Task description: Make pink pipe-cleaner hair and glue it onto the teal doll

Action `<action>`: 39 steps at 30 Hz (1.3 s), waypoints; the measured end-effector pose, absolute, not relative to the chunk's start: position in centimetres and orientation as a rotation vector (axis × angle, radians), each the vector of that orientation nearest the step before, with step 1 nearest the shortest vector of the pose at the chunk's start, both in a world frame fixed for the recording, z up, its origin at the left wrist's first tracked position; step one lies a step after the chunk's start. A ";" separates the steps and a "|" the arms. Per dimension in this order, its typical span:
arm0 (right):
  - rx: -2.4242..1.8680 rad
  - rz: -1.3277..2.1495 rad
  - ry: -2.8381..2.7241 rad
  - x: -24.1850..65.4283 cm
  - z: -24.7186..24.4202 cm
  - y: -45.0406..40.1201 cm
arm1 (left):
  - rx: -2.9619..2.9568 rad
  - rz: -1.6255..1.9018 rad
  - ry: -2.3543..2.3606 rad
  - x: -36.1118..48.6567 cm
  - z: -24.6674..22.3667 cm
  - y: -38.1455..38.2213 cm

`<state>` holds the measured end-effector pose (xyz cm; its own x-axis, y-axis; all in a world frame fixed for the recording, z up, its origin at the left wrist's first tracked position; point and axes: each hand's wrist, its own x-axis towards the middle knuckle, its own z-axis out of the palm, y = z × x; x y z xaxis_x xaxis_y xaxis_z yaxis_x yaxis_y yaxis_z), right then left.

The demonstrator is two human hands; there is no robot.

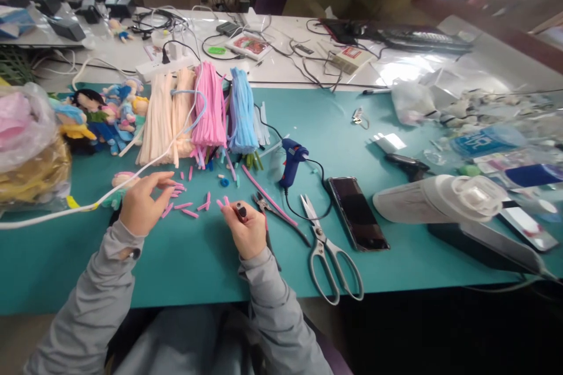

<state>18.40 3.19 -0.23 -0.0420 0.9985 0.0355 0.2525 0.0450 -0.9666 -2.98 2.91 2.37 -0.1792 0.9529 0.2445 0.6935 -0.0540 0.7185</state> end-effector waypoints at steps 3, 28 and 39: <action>-1.341 1.071 -1.450 18.5 0.1 3.3 | 1.530 0.905 1.669 -3.2 3.4 2.5; -1.335 1.176 -1.424 18.5 -0.3 3.2 | 1.379 0.958 1.484 1.1 1.2 1.9; -1.248 1.274 -1.435 18.2 -0.1 2.9 | 0.638 1.164 1.254 3.4 0.5 1.7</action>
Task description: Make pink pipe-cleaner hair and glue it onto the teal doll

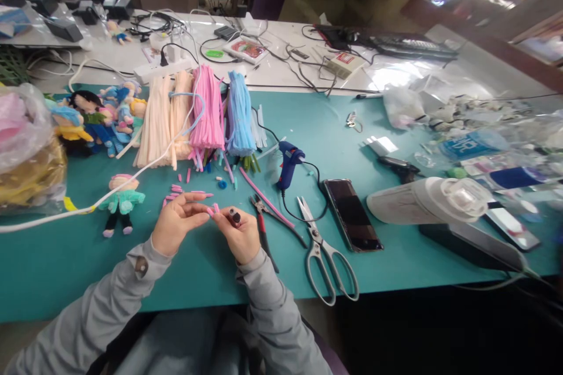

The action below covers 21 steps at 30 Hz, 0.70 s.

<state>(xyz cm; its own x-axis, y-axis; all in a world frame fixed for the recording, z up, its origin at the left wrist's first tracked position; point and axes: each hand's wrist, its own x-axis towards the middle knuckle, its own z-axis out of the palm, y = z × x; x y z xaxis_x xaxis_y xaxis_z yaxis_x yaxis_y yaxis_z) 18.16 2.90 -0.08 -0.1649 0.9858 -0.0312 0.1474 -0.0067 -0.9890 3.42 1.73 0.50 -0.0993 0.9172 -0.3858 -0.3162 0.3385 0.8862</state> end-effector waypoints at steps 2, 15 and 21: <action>-1.237 1.295 -1.442 18.1 -0.1 2.8 | 0.588 1.174 1.266 3.7 0.2 1.7; -1.244 1.361 -1.510 18.5 0.0 2.7 | 0.502 1.193 1.186 4.5 0.4 1.4; -1.269 1.346 -1.422 18.4 0.0 2.7 | 0.540 1.173 1.151 4.4 0.4 1.4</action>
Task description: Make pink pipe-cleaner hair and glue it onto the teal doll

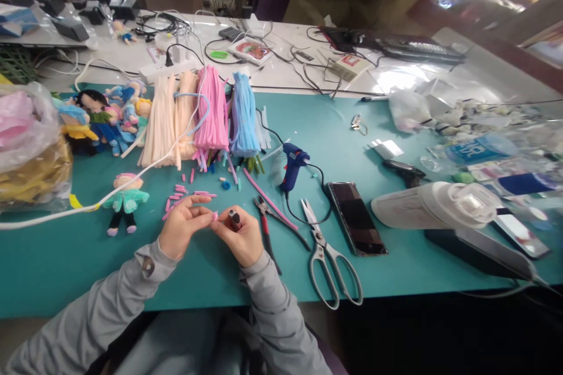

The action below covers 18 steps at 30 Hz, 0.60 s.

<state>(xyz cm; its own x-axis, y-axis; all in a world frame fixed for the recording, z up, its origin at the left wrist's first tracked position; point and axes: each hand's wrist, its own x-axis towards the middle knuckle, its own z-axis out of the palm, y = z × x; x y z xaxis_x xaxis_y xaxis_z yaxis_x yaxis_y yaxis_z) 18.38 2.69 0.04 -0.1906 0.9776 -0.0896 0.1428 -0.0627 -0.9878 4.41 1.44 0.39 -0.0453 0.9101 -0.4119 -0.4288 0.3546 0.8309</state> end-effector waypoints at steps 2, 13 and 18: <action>-1.247 1.368 -1.399 18.4 0.1 2.7 | 0.555 1.167 1.159 4.4 0.4 1.4; -1.130 1.443 -1.291 18.8 0.2 2.5 | 0.725 1.151 1.203 4.7 0.0 0.9; -1.169 1.334 -1.369 19.2 0.2 2.5 | 0.778 1.172 1.228 4.9 -0.1 0.6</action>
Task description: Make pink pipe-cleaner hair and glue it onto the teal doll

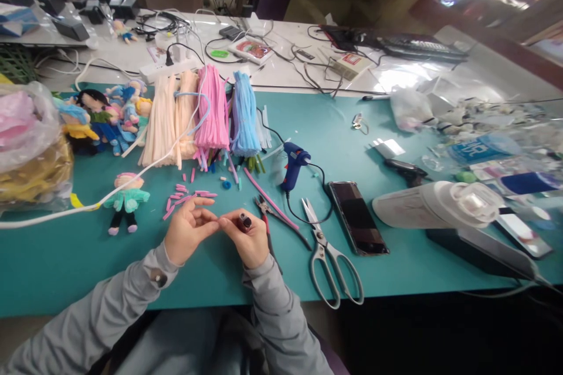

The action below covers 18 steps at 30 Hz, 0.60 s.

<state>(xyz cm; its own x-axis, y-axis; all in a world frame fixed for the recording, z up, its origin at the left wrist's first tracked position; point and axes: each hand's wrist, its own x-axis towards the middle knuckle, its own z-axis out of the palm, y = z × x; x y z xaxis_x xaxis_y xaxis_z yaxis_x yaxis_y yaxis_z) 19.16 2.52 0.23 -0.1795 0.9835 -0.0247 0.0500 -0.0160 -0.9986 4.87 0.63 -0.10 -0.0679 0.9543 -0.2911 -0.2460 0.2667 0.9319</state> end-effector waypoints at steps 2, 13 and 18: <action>-1.164 1.330 -1.380 19.3 0.2 2.4 | 0.782 1.169 1.224 4.9 -0.1 0.5; -1.187 1.266 -1.260 20.0 -0.9 1.2 | 0.819 1.087 1.194 5.6 -0.3 0.3; -1.394 1.077 -1.227 23.9 0.4 -1.4 | 0.871 1.020 1.198 5.9 -0.6 -0.2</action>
<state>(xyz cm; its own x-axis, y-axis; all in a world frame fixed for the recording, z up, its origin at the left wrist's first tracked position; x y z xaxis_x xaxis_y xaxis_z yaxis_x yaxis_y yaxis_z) 23.92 -1.37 0.43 0.1062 0.9940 -0.0242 0.1528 -0.0403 -0.9874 5.93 -0.21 -0.61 0.0619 0.9479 -0.3124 -0.1566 0.3183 0.9350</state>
